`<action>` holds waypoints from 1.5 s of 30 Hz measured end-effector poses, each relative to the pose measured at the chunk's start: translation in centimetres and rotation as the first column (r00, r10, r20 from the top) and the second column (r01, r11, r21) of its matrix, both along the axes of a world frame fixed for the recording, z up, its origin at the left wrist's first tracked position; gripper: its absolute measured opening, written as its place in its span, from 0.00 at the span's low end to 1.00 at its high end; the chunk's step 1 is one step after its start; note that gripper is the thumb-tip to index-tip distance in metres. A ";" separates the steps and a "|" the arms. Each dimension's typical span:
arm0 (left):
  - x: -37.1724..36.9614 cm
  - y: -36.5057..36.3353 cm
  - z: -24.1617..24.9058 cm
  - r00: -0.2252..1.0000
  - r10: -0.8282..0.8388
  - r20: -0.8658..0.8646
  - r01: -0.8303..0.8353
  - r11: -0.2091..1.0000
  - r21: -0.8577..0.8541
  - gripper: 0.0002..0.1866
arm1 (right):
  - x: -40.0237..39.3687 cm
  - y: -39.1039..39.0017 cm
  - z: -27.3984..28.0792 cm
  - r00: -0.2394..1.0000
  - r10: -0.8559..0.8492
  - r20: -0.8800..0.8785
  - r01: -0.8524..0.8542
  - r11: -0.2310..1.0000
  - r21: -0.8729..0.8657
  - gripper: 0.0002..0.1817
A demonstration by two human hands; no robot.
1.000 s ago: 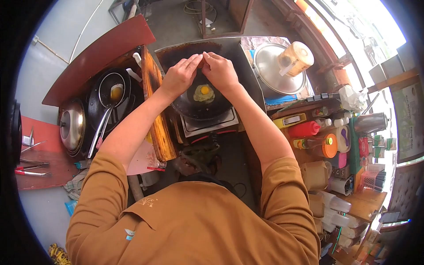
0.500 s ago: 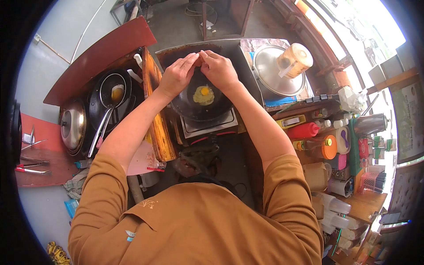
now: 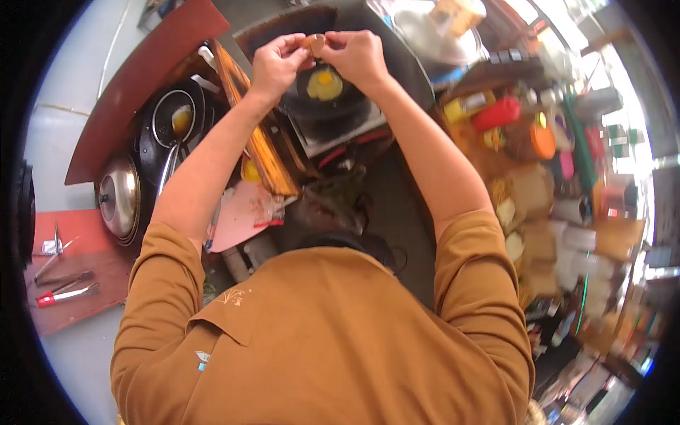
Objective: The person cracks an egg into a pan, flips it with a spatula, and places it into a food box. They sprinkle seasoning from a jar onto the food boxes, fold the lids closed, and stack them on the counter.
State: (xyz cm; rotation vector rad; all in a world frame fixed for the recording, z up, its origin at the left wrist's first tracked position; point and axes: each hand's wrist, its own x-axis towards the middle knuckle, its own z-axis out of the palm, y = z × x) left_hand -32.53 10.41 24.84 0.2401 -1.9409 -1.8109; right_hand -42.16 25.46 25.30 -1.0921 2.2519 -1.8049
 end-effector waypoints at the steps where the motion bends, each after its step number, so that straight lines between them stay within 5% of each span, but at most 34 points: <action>1: 1.6 1.1 0.5 0.999 -0.041 0.027 0.041 0.999 -0.001 0.13 | 1.8 1.6 0.4 0.998 -0.047 0.043 0.045 0.998 0.047 0.19; 4: 6.2 4.2 -0.5 0.971 -0.207 0.118 0.196 0.976 0.099 0.13 | 7.6 6.0 -0.9 0.988 -0.124 0.087 0.120 0.991 0.053 0.19; 9: 15.9 9.9 -7.6 0.878 -0.396 0.268 0.320 0.904 0.285 0.13 | 18.8 13.6 -7.1 0.834 -0.084 0.546 0.031 0.994 0.105 0.15; 13: 23.2 13.3 -17.7 0.756 -0.434 0.490 0.268 0.888 0.374 0.13 | 26.5 16.7 -16.4 0.569 -0.154 0.807 0.041 0.986 0.160 0.15; 16: 26.0 14.1 -24.9 0.626 -0.369 0.687 0.114 0.915 0.388 0.15 | 29.8 16.0 -24.8 0.528 -0.253 0.811 0.017 0.957 0.288 0.15; 19: 26.3 13.6 -33.2 0.552 -0.251 0.795 0.050 0.962 0.269 0.14 | 30.7 13.4 -34.7 0.506 -0.317 0.802 0.055 0.940 0.337 0.14; 21: 27.4 12.3 -42.0 0.633 -0.027 0.774 0.117 0.991 -0.062 0.15 | 30.5 11.2 -38.7 0.766 -0.359 0.533 -0.050 0.794 0.606 0.17; 28: 26.8 13.0 -43.7 0.562 0.138 0.815 0.098 0.968 -0.232 0.23 | 31.2 6.8 -51.5 0.879 -0.307 0.364 -0.018 0.743 0.669 0.17; 30: 28.7 12.6 -46.0 0.721 0.269 0.639 0.120 0.859 -0.497 0.23 | 31.4 7.0 -50.9 0.831 -0.257 0.493 -0.131 0.772 0.623 0.17; 32: 29.6 12.5 -40.8 0.755 0.249 0.606 0.128 0.851 -0.509 0.24 | 31.6 7.8 -46.3 0.822 -0.238 0.517 -0.117 0.819 0.561 0.17; 34: 30.9 12.0 -35.0 0.677 -0.047 0.734 0.328 0.913 -0.244 0.22 | 32.5 9.4 -44.5 0.802 -0.235 0.549 -0.053 0.888 0.457 0.17; 36: 32.8 11.2 -28.9 0.692 -0.172 0.701 0.375 0.916 -0.146 0.21 | 33.0 11.8 -44.1 0.752 -0.281 0.596 -0.013 0.898 0.439 0.16; 37: 33.7 10.6 -25.5 0.713 -0.207 0.670 0.410 0.898 -0.160 0.20 | 33.2 13.5 -42.4 0.696 -0.320 0.643 -0.022 0.885 0.465 0.16; 38: 34.7 9.8 -21.9 0.729 -0.240 0.641 0.443 0.880 -0.174 0.19 | 33.5 15.4 -40.8 0.512 -0.345 0.787 -0.028 0.909 0.416 0.13; 40: 36.3 7.4 -15.2 0.890 -0.207 0.406 0.416 0.733 -0.538 0.15 | 34.5 19.9 -38.1 0.386 -0.338 0.858 0.010 0.932 0.363 0.10; 41: 36.9 5.8 -11.7 0.924 -0.166 0.345 0.366 0.653 -0.663 0.14 | 35.1 23.1 -39.3 0.491 -0.430 0.757 -0.084 0.842 0.533 0.16; 42: 37.5 3.9 -8.2 0.951 -0.128 0.281 0.304 0.557 -0.773 0.13 | 35.7 27.9 -45.9 0.833 -0.224 0.507 -0.135 0.805 0.578 0.18; 43: 38.0 1.8 -5.3 0.973 -0.047 0.228 0.221 0.497 -0.839 0.12 | 36.8 28.4 -36.7 0.693 -0.452 0.562 -0.085 0.722 0.686 0.19; 44: 38.5 -0.3 -2.7 0.984 0.036 0.172 0.141 0.428 -0.893 0.11 | 37.3 31.4 -37.5 0.682 -0.478 0.554 -0.146 0.652 0.744 0.11; 45: 38.8 -1.9 -0.2 0.977 0.196 0.086 -0.022 0.491 -0.871 0.10 | 38.5 36.8 -43.0 0.974 -0.134 0.182 -0.063 0.614 0.787 0.11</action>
